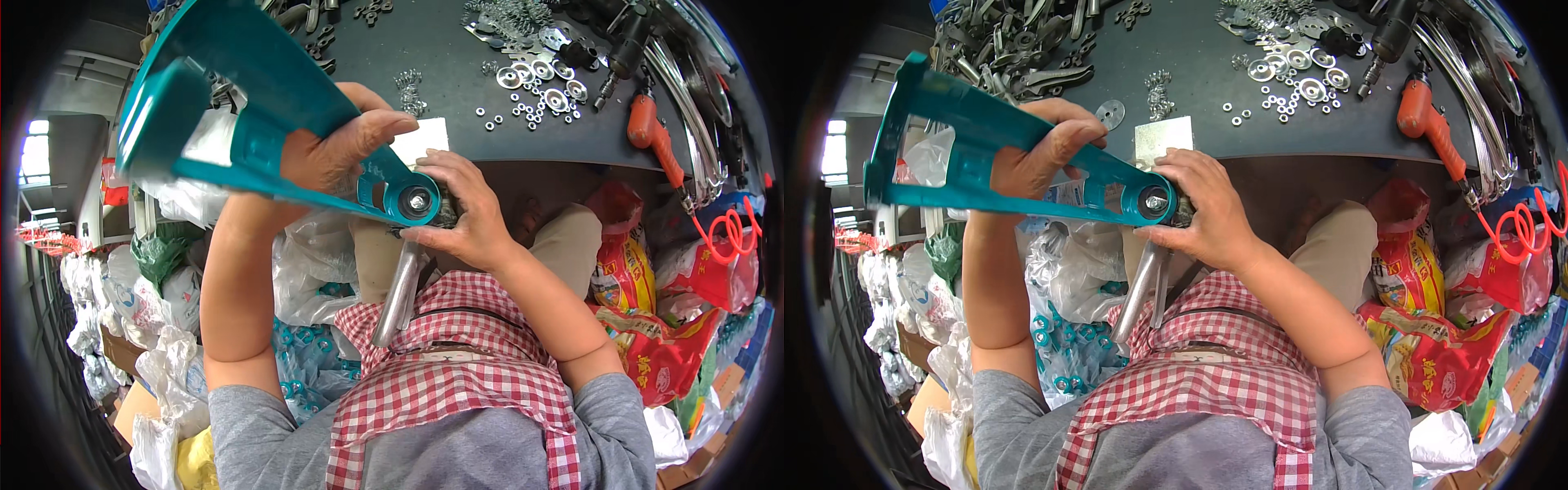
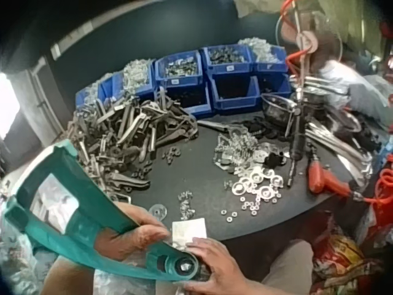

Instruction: Assembling a metal mechanical assembly using an electric screwdriver and a specialized manual tensioning jig.

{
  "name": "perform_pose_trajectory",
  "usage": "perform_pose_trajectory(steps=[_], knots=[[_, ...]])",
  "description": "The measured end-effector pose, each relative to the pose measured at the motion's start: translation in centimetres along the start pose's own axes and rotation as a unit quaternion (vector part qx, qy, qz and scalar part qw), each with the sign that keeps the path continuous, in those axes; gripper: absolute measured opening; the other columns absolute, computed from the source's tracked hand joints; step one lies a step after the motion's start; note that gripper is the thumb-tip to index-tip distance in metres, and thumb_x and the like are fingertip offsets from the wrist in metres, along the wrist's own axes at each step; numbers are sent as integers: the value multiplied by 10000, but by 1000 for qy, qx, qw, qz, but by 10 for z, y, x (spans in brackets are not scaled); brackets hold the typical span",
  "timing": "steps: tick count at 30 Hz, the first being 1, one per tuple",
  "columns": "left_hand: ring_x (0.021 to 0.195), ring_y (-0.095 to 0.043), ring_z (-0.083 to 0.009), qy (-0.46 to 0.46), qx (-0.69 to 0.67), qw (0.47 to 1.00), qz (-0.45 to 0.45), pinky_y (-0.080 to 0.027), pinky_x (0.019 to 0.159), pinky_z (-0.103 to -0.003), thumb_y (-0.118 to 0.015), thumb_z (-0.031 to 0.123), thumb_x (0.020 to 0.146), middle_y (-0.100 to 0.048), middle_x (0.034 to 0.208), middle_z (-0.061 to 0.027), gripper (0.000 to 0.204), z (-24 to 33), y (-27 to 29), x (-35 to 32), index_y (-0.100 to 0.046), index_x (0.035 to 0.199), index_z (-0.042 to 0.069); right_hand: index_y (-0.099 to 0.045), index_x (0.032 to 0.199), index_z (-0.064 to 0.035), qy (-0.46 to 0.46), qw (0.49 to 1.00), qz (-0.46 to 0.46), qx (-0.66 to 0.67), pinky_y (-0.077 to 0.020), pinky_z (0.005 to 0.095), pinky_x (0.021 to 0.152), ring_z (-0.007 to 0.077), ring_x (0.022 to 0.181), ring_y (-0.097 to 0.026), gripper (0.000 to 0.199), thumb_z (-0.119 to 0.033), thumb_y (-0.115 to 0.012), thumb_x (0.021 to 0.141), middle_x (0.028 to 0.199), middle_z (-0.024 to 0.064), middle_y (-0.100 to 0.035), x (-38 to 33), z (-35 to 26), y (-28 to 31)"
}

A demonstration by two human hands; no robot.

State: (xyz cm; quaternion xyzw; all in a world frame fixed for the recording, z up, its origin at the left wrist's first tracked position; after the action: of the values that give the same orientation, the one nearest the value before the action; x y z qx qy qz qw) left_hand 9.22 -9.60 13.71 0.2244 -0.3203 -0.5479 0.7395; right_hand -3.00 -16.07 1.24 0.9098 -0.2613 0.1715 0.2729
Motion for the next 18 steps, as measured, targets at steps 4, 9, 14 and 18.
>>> perform_pose_trajectory(steps=[4,9,14,18], knots=[[773,-589,-151,204,-139,968,-43,-487,702,-291,-601,180,806,-615,860,-87,245,-34,-6,-13,-597,955,-14,-557,1017,-32,12,998,59,18,-361,395,921,308,1041,-504,584,-296,-771,542,1064,133,-556,-2,2,4],[1128,-472,-238,124,-283,949,63,-360,966,-345,-626,141,745,-510,1185,-158,548,-60,-49,-69,-419,1211,-60,-563,1045,-24,11,998,54,-7,-391,394,913,316,1055,-502,604,-264,-776,534,1073,151,-554,-3,-3,8],[1224,-383,-265,134,-245,948,152,-324,1006,-362,-699,181,747,-379,1324,-178,695,-60,-107,-80,-325,1290,-40,-503,1162,-55,40,984,-171,-28,-363,407,957,340,1125,-460,567,-262,-714,677,1209,169,-484,6,11,23],[1234,-371,-278,100,-343,918,170,-340,996,-381,-721,184,728,-318,1369,-178,715,-63,-110,-78,-328,1292,-11,-576,1046,-36,10,956,81,-282,-468,378,809,308,941,-584,322,-175,-635,762,1093,152,-571,66,51,147]])
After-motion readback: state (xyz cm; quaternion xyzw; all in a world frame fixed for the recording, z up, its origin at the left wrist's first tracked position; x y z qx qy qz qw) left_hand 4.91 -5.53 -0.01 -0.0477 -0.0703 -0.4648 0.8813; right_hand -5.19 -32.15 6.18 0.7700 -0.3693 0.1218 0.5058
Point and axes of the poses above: each hand's wrist, its own x-axis towards the middle knuckle, its own y-axis out of the back of the hand, z = x × y, the point moved 6 cm from there along x, towards the middle knuckle
